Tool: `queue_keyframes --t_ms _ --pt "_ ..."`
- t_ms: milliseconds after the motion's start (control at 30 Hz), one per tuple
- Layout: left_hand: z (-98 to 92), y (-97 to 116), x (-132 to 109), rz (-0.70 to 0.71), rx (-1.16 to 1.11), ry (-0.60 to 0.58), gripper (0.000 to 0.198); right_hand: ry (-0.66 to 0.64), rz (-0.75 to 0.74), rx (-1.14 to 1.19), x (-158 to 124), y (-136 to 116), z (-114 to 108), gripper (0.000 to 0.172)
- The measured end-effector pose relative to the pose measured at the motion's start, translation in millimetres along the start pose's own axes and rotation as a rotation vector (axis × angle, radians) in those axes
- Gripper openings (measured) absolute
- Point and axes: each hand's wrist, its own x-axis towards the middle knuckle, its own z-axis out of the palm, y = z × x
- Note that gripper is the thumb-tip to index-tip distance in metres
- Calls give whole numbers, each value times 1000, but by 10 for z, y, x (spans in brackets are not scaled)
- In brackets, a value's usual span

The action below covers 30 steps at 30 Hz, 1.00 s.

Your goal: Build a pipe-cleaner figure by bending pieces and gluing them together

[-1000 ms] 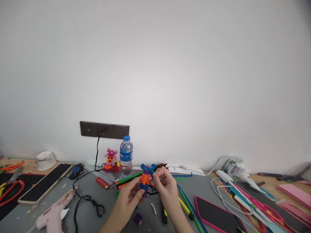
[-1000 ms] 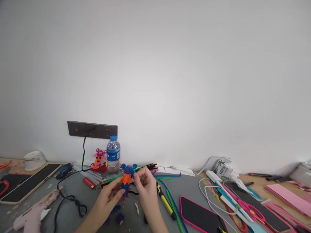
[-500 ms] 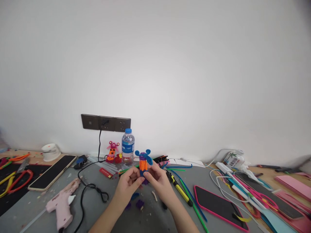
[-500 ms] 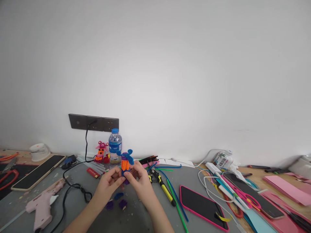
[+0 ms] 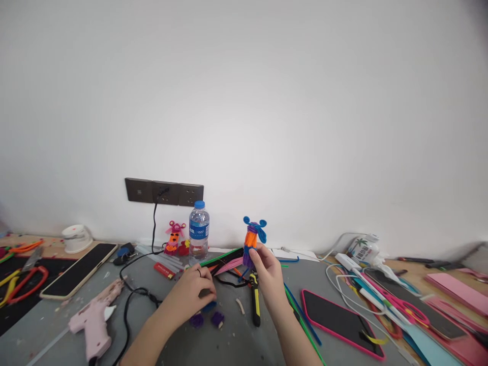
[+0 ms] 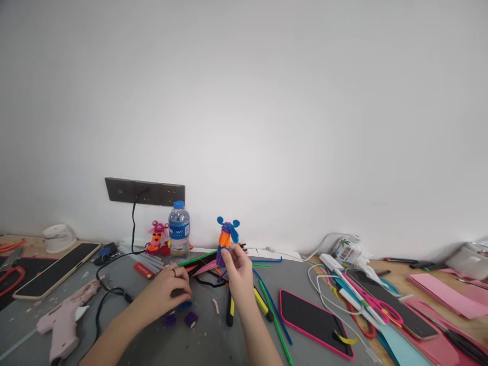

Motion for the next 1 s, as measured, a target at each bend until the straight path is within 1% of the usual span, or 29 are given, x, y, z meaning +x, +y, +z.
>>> queue_keyframes --t_ms 100,167,200,267,333,400,500,600,633,700,800,900,1000 --pt "-26 -39 -30 -58 79 -86 11 -1 -6 -4 -19 1 9 35" --pt "-15 -51 -38 -111 98 -135 4 -21 -7 -15 -35 5 19 33" --pt "-2 -53 -39 -136 111 -153 4 -37 -6 -21 -41 9 25 32" --pt "30 -49 -39 -166 139 -177 7 -67 -2 -30 -52 24 41 30" --pt "54 -38 -34 -167 149 -171 6 -83 2 -25 -57 49 57 30" --pt "53 -27 -22 -143 127 -114 4 -92 17 -7 -57 76 73 32" --pt "4 -18 8 -51 32 36 6 -120 47 37 -50 106 96 33" --pt "-54 -15 37 60 -162 198 8 -179 60 59 -48 112 119 35" --pt "-64 -14 43 72 -242 249 7 -212 69 54 -51 109 126 36" --pt "-70 -11 53 34 -401 347 7 -300 97 26 -69 99 141 36" --pt "-56 -12 62 -112 -635 475 15 -424 148 -23 -116 90 164 34" --pt "-36 -18 71 -241 -836 510 23 -489 161 -56 -165 117 191 32" --pt "-19 -8 81 -312 -992 507 28 -515 140 -85 -189 174 212 29"
